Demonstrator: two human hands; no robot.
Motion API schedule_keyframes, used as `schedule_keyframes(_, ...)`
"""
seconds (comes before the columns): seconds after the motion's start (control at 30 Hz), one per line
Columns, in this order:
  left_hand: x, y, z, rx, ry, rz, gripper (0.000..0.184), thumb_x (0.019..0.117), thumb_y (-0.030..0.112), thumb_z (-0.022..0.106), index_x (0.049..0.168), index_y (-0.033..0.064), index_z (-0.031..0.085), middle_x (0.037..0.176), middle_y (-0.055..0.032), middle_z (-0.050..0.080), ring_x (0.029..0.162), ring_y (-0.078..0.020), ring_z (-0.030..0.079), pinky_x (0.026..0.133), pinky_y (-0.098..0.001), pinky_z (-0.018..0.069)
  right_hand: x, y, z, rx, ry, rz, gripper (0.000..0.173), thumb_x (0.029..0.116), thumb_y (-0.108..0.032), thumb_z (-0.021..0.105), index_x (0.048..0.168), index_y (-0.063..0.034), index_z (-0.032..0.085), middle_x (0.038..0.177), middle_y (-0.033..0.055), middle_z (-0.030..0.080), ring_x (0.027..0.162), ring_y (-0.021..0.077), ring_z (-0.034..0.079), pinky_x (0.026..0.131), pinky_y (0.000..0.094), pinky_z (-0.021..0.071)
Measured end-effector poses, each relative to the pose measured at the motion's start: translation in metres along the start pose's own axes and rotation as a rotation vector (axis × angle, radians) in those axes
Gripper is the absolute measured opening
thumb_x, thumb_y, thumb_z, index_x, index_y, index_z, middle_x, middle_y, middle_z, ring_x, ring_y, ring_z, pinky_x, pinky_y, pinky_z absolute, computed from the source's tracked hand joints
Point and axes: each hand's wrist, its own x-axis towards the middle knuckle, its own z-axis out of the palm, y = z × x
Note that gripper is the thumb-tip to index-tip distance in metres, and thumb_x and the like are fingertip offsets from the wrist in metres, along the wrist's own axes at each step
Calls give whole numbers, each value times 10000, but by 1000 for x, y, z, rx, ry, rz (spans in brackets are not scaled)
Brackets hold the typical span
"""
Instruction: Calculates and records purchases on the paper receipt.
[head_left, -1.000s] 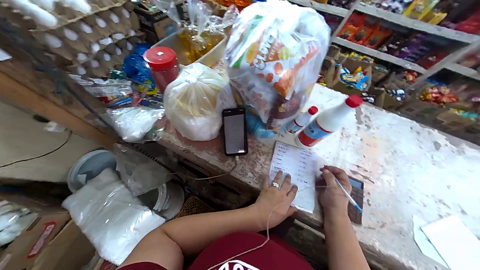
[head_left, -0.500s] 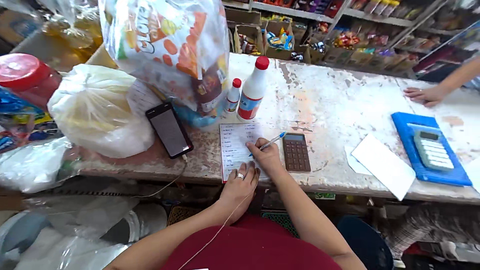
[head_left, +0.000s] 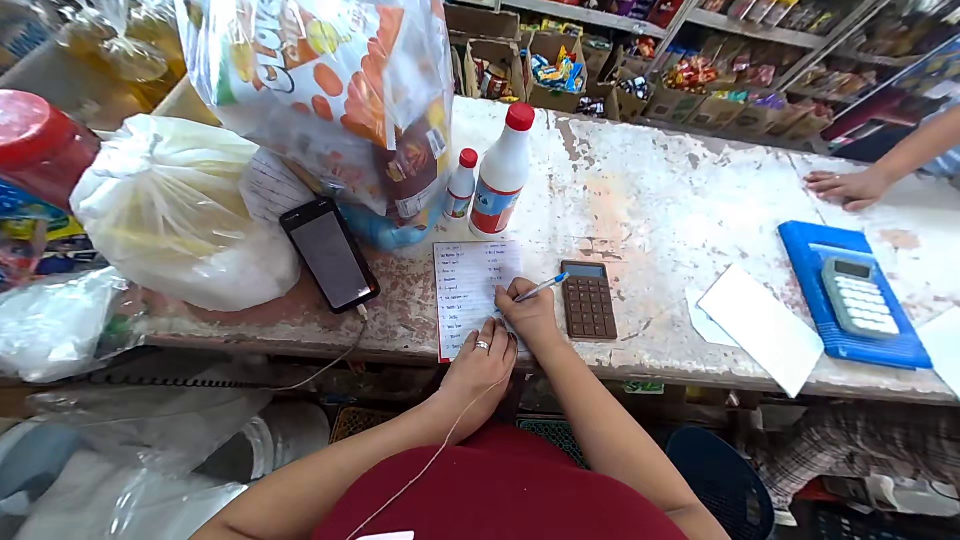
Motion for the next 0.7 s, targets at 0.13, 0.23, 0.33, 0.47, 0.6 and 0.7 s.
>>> schedule_keyframes(0.13, 1, 0, -1, -2, -23, -3, 673, 1004, 337, 592, 1494, -87, 408, 1577, -292, 382, 1469, -425, 394, 1133, -542, 406, 1, -2, -2, -21, -25, 36, 345, 927, -84, 703, 636, -84, 517, 520, -17, 472, 456, 51, 428, 459, 245, 358)
schedule_keyframes(0.23, 1, 1, -2, 2, -41, -6, 682, 1006, 333, 591, 1505, -86, 392, 1581, -290, 377, 1473, -429, 384, 1134, -551, 400, 1, -3, -2, -37, -28, 39, 336, 927, -89, 703, 645, -80, 520, 535, -16, 475, 476, 54, 442, 478, 253, 371)
schedule_keyframes(0.33, 2, 2, -4, 13, -63, -16, 702, 1005, 342, 593, 1517, -85, 372, 1588, -295, 361, 1479, -428, 372, 1134, -554, 395, 3, -3, -2, -33, -21, 35, 328, 918, -72, 708, 646, -77, 526, 538, -23, 481, 477, 39, 446, 477, 237, 374)
schedule_keyframes(0.47, 3, 3, -1, 15, -40, -8, 718, 998, 373, 591, 1500, -98, 388, 1575, -306, 375, 1484, -417, 372, 1152, -534, 383, 2, -4, -2, -33, -25, 30, 332, 927, -63, 694, 643, -77, 522, 529, -18, 479, 460, 44, 440, 462, 235, 367)
schedule_keyframes(0.6, 4, 3, 0, 11, -27, 2, 714, 995, 357, 597, 1495, -109, 389, 1567, -314, 382, 1481, -419, 377, 1159, -525, 380, 1, -3, -2, -24, -18, 39, 335, 926, -67, 699, 644, -83, 520, 523, -15, 483, 453, 47, 440, 455, 239, 366)
schedule_keyframes(0.7, 4, 2, 0, -10, -25, -4, 704, 995, 335, 604, 1498, -107, 389, 1574, -312, 374, 1483, -420, 374, 1163, -537, 373, 1, -3, -3, -8, -20, 39, 315, 930, -71, 689, 656, -71, 533, 531, -11, 483, 460, 54, 442, 463, 247, 376)
